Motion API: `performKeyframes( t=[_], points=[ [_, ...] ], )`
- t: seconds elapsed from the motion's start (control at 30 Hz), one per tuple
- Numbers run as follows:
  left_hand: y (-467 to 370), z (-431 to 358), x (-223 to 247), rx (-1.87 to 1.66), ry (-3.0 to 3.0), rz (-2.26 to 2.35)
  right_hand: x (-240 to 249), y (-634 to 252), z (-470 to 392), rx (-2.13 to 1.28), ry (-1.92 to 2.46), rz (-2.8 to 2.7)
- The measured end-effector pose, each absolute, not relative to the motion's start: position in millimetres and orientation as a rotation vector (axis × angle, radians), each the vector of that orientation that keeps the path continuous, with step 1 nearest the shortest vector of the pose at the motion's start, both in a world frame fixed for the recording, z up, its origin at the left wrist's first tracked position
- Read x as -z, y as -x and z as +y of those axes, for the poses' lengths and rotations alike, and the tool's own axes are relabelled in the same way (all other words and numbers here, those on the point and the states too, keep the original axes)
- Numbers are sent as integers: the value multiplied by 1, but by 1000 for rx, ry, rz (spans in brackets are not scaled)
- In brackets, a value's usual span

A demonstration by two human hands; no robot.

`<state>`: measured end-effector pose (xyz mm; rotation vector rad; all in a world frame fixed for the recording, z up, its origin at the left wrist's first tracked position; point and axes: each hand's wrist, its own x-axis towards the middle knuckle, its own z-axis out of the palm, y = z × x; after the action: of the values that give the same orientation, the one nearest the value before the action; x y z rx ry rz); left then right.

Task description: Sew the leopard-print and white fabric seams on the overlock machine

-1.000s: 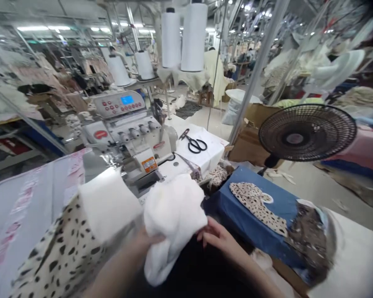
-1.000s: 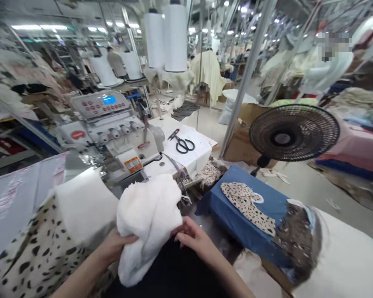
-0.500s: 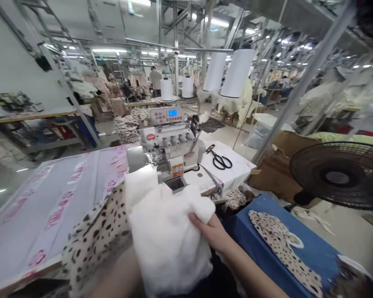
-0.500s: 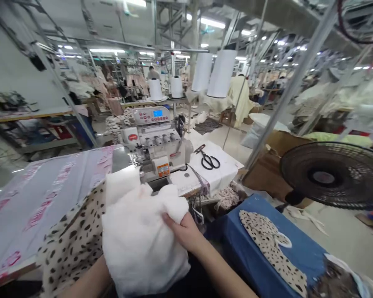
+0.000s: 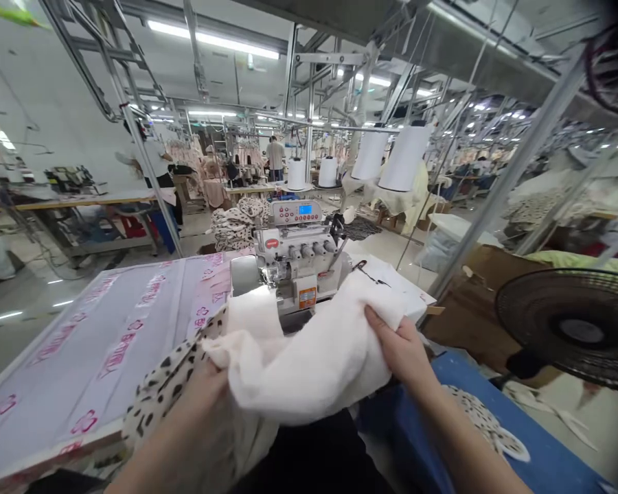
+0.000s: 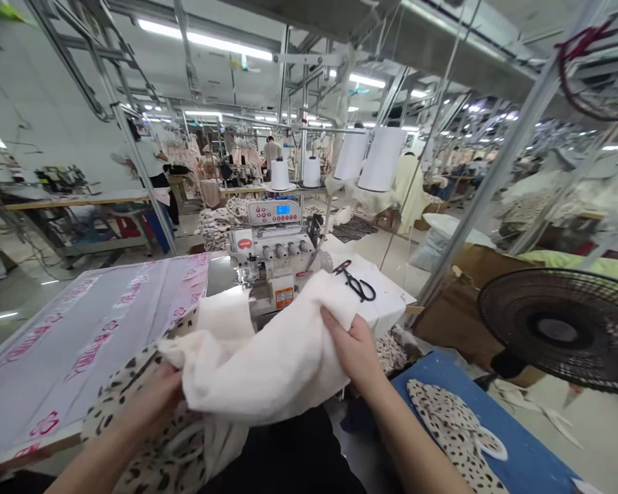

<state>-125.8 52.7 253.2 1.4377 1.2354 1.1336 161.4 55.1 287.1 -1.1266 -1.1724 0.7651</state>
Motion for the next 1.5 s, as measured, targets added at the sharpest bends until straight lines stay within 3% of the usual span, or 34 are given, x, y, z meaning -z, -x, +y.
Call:
performKeyframes(
  t=[0.13, 0.33, 0.57, 0.8, 1.03, 1.23, 1.5],
  points=[
    [112, 29, -287, -1501, -1774, 1359, -294, -140, 50, -902, 1091, -1134],
    [63, 33, -312, -1045, -1876, 955, -306, -97, 43, -1227, 866, -1288],
    [68, 51, -330, -1148, -2011, 886, -342, -98, 48, -1510, 696, -1216],
    [98, 50, -352, -1256, -2023, 973, -359, -100, 62, -1188, 730, -1455],
    [168, 65, -396, -1908, -1224, 880, -367, -149, 86, -684, 832, -1307],
    [234, 76, -425, -2334, -1045, 898, -369, -189, 109, -345, 945, -1213],
    [271, 67, -428, -2462, -1036, 992, -381, -198, 113, -637, 726, -1033]
  ],
)
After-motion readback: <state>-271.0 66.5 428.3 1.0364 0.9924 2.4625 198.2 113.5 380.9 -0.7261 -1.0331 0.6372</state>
